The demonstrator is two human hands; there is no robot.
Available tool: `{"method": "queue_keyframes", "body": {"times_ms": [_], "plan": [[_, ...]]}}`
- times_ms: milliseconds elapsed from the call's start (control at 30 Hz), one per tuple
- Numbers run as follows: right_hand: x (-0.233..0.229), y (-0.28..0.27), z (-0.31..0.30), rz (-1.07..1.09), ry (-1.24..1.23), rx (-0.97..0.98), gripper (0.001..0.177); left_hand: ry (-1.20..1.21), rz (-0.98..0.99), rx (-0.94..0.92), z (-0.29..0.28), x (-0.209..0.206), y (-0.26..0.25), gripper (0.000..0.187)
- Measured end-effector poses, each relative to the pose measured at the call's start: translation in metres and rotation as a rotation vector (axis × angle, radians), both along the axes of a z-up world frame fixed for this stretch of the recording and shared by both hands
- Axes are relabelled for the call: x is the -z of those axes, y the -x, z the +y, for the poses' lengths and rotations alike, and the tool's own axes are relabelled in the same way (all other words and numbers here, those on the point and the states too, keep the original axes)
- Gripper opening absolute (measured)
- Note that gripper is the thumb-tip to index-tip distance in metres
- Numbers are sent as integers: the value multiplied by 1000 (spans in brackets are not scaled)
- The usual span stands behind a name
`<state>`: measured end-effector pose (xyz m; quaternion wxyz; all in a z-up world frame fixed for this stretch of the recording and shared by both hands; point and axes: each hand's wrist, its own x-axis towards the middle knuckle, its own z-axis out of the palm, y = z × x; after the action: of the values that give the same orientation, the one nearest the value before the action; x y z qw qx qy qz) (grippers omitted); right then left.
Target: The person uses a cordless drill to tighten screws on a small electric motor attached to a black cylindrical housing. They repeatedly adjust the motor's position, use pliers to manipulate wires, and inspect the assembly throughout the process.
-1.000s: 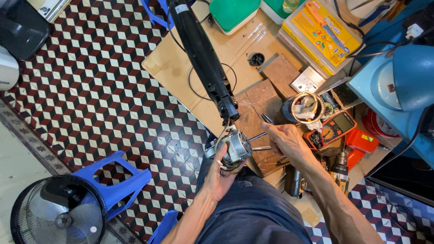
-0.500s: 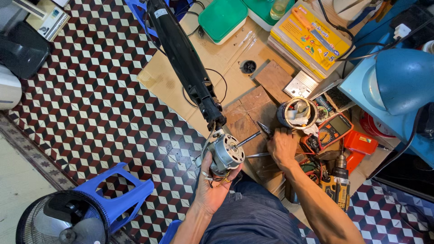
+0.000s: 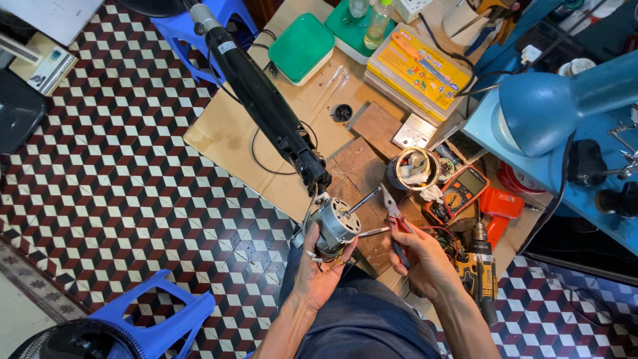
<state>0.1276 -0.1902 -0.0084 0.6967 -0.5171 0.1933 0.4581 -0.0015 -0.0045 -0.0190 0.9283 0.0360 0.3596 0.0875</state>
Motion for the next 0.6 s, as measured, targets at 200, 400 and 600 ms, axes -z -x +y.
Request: {"method": "queue_keyframes", "body": {"times_ms": [200,400,600], "plan": [[-1,8,0,45,76,-7,13,21,37,36,0,16,5,68],[37,-12,2,-210,314,-265,16,45,10,51,2,11,9,68],[146,-35,20,-792,713,-777,33,-3,68,75,5,10,11,66]]}}
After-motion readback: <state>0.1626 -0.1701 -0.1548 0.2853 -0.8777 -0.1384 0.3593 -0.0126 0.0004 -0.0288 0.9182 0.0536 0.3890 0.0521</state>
